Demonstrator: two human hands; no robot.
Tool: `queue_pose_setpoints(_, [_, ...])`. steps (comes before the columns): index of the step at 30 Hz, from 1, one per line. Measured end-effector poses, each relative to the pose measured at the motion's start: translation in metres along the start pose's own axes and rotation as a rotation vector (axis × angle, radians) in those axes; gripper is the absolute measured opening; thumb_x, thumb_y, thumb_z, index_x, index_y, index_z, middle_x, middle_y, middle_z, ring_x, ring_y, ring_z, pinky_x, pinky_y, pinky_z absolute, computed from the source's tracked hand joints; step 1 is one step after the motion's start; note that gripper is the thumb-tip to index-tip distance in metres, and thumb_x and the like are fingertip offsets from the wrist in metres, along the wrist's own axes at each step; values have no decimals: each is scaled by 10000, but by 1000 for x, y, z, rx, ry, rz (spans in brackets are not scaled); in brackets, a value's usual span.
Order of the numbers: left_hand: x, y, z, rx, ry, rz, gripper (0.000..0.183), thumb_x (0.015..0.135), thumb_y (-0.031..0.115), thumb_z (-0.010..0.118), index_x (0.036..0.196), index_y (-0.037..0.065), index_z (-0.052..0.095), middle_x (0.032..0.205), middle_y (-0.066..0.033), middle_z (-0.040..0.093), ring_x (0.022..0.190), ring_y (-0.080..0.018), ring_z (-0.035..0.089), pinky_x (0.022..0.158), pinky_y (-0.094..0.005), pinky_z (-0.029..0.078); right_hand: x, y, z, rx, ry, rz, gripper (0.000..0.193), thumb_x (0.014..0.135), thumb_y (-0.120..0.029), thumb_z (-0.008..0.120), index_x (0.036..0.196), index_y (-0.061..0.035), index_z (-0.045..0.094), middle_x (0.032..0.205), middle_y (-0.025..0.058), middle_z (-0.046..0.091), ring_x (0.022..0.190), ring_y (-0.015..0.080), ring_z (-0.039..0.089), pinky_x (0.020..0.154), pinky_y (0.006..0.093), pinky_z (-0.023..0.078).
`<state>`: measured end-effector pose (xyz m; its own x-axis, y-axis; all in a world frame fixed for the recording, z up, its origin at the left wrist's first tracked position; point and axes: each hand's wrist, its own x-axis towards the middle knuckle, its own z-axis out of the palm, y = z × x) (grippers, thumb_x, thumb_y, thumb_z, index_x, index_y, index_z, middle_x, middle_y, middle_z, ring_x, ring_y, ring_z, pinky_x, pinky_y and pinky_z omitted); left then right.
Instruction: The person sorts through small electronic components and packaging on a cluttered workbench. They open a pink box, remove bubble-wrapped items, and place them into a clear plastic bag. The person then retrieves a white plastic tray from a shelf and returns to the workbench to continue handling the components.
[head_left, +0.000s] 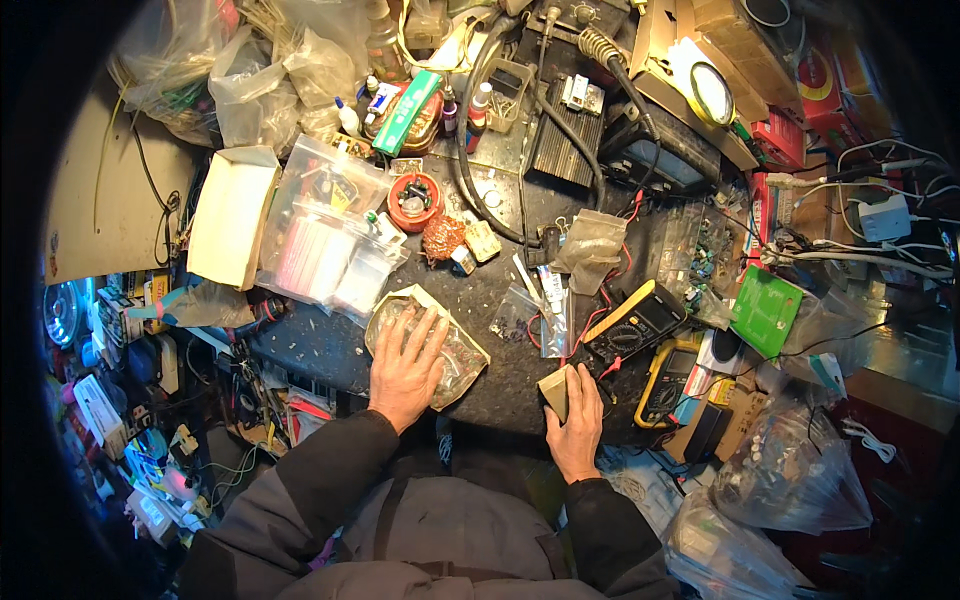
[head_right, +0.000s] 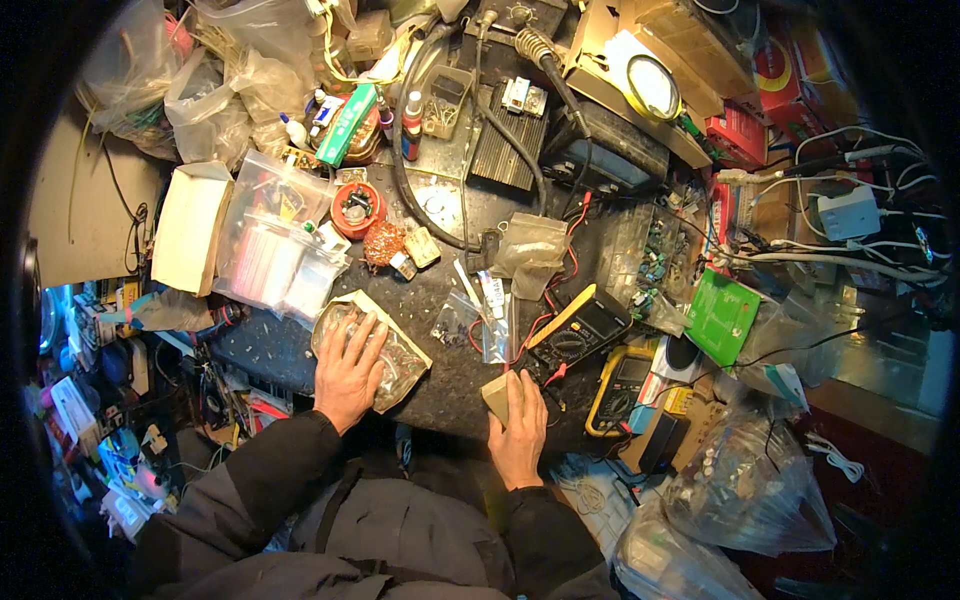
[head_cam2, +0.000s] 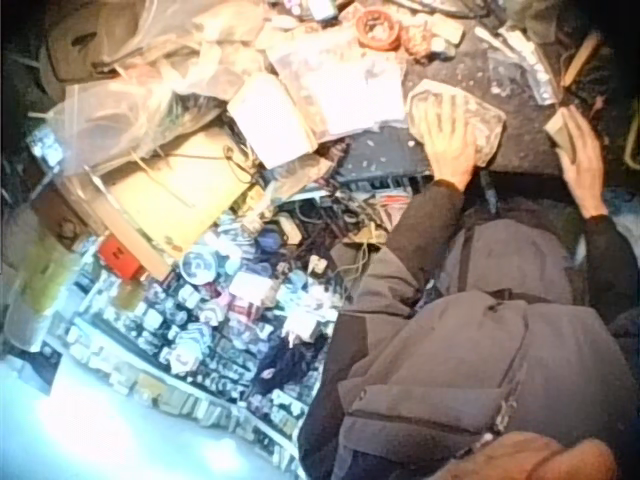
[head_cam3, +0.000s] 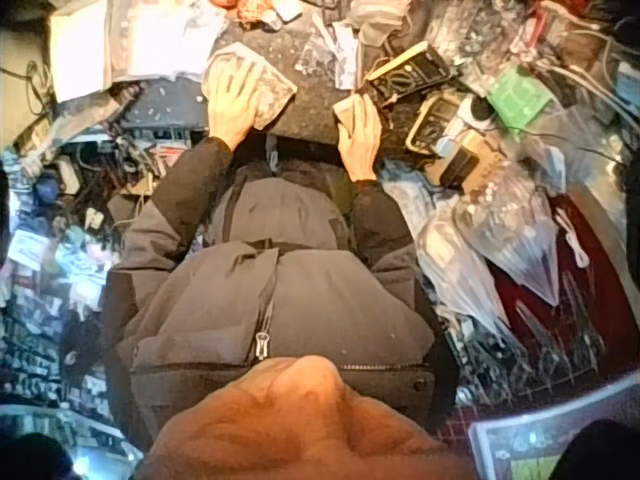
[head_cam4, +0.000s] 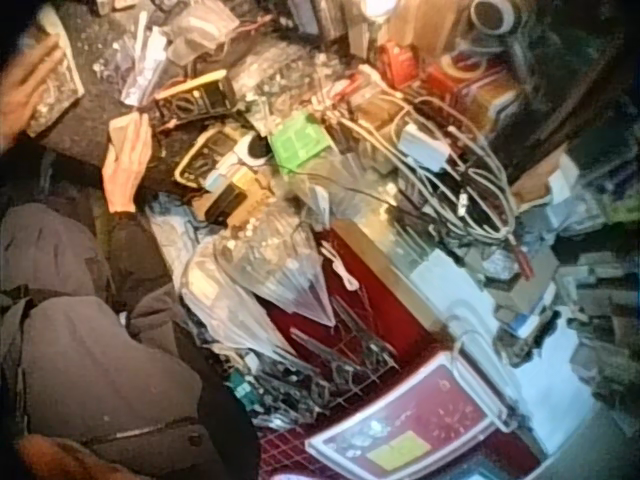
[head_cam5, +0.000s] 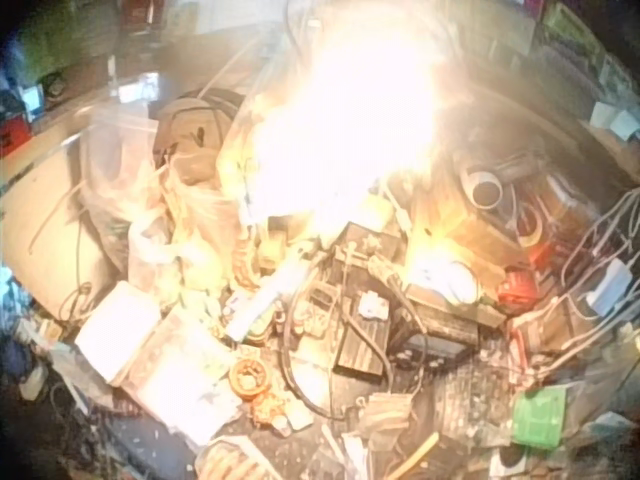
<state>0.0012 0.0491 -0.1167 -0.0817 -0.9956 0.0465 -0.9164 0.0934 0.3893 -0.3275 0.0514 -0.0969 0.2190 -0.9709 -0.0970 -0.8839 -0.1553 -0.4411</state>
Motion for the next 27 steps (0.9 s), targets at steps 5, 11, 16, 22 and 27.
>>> queue_pose_setpoints(5, [0,3,11,32,5,-44,648,1083,265,704,1706,127,592,1775,-87,531,1657,-394,434,1403,-592,288,8,-27,-18,-44,15,-32,862,865,-39,921,1658,-20,582,1723,248,539,1559,468,544,1316,546,428])
queue_pose_setpoints(11, [0,3,-5,-63,-22,-34,624,1096,272,705,1694,127,605,1774,-105,535,1666,-394,428,1407,-608,278,38,-106,5,283,67,-260,585,951,5,839,1521,8,709,1580,211,680,1477,439,642,1246,507,520])
queue_pose_setpoints(16, [2,-8,-19,-79,16,42,568,1090,265,726,1634,116,667,1770,-119,540,1666,-397,436,1398,-619,297,60,-145,56,419,96,-294,501,975,42,803,1472,0,748,1537,205,711,1455,440,667,1208,500,554])
queue_pose_setpoints(22, [5,-36,-11,-68,54,115,602,1056,298,763,1642,194,673,1792,-140,519,1696,-409,414,1391,-602,320,60,-135,79,284,71,-371,569,956,90,742,1517,-2,725,1536,196,715,1460,440,656,1222,511,549])
queue_pose_setpoints(27, [-3,-37,-3,-78,65,96,619,1058,292,761,1654,166,651,1790,-160,518,1669,-421,444,1378,-593,345,60,-130,84,246,71,-414,576,971,62,738,1543,-3,709,1542,198,711,1467,432,649,1262,536,516])
